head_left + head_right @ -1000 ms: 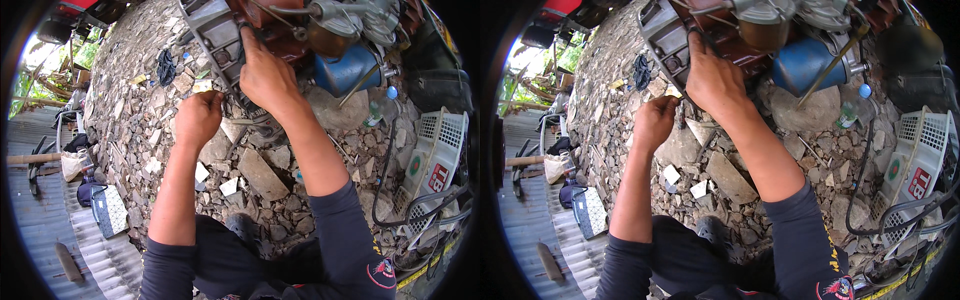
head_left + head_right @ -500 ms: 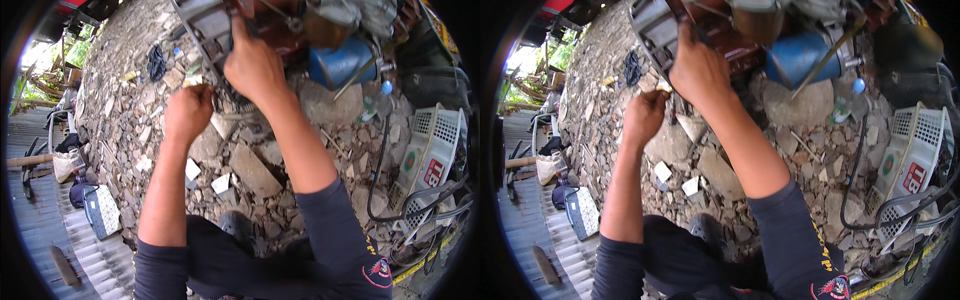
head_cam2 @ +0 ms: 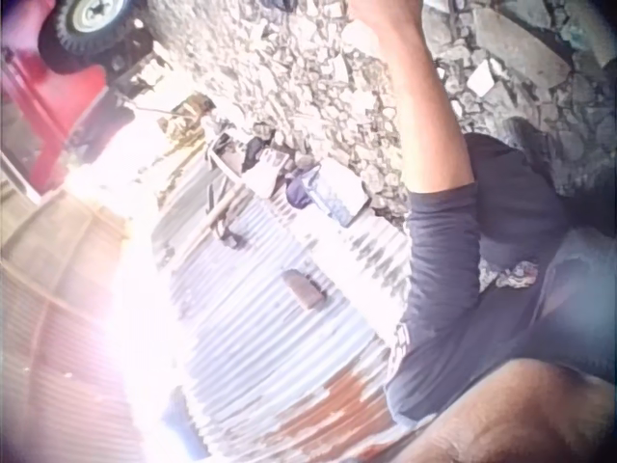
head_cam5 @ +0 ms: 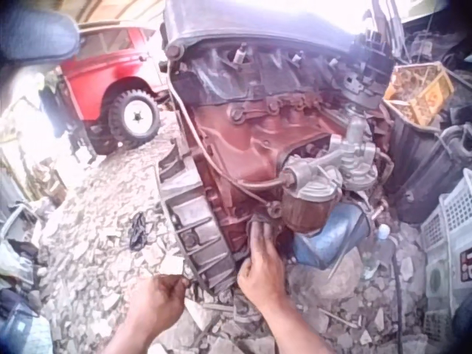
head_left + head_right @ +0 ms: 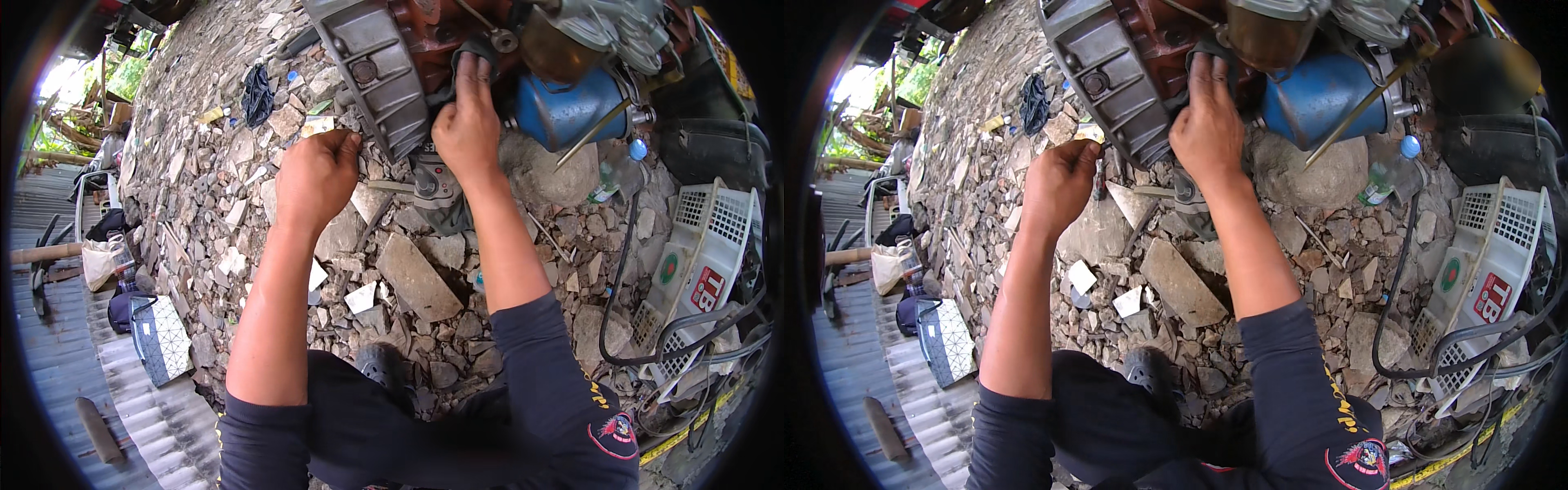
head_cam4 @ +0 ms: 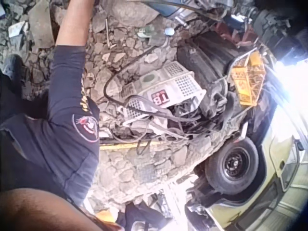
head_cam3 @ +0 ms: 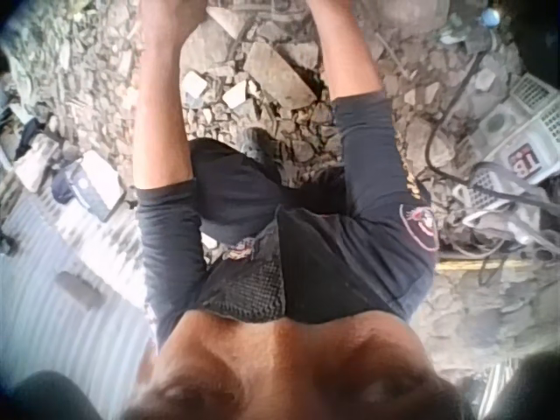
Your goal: The person removes bolts from an engine block using a wrench, pours liquid from a plastic bottle onto the metal surface, scrubs the components with a wire brush, and wipes the area with a cloth.
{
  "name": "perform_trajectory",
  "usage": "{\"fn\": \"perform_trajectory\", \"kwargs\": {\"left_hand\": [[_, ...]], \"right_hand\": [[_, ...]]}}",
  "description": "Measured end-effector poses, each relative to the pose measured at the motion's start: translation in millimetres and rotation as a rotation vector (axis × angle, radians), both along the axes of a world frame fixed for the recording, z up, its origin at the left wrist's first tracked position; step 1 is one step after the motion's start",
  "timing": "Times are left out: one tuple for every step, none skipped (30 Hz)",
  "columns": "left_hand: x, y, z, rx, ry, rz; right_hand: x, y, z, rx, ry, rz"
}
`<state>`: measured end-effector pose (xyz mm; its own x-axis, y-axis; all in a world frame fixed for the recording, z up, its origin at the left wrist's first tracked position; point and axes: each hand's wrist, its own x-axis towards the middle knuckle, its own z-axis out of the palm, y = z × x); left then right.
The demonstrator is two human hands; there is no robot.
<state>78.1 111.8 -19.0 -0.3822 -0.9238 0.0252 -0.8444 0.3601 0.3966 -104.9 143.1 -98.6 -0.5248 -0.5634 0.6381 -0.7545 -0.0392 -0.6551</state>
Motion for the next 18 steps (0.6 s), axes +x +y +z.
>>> {"fn": "perform_trajectory", "kwargs": {"left_hand": [[-1,1,-1,-0.001,-0.009,-0.005],[-2,1,0,-0.002,-0.017,-0.011],[-3,1,2,-0.002,-0.025,-0.017],[-3,1,3,0.018,-0.011,-0.007],[-3,2,3,0.038,0.005,0.001],[-3,2,2,0.057,0.021,0.010],[-4,1,1,0.059,0.021,0.003],[-4,-1,0,0.059,0.020,-0.003],[-6,-2,-1,0.058,0.019,-0.011],[-5,-3,2,0.065,0.006,-0.011],[-3,-2,4,0.073,-0.008,-0.013],[-4,-2,6,0.081,-0.021,-0.015],[-4,-1,7,0.073,-0.015,-0.013],[-5,0,8,0.066,-0.009,-0.011],[-6,1,8,0.059,-0.003,-0.010],[-4,-1,5,0.002,0.012,-0.058],[-1,1,1,0.008,0.007,-0.041],[-2,0,0,0.000,0.006,-0.027]], "right_hand": [[0,3,-2,0.028,0.013,0.005],[-6,3,-3,-0.014,0.110,-0.016],[-17,-2,-1,-0.014,0.155,-0.015],[-20,-5,5,0.047,0.158,-0.026],[-22,-7,7,0.109,0.163,-0.039],[-17,-6,4,0.076,0.114,-0.035],[-9,-7,5,0.038,0.066,-0.033],[-3,-8,5,-0.003,0.018,-0.032],[1,-8,3,-0.102,0.027,0.012],[2,-6,1,-0.104,0.019,0.098],[0,-5,-1,-0.104,0.011,0.182],[-9,0,-1,-0.035,0.030,0.206],[-17,0,-2,0.020,0.055,0.147],[-27,-2,-1,0.076,0.079,0.087],[-34,-2,-2,0.132,0.104,0.027],[-20,-6,0,0.122,0.036,0.021],[1,-8,10,0.094,-0.136,0.054],[17,-12,9,-0.029,-0.062,0.107]]}}
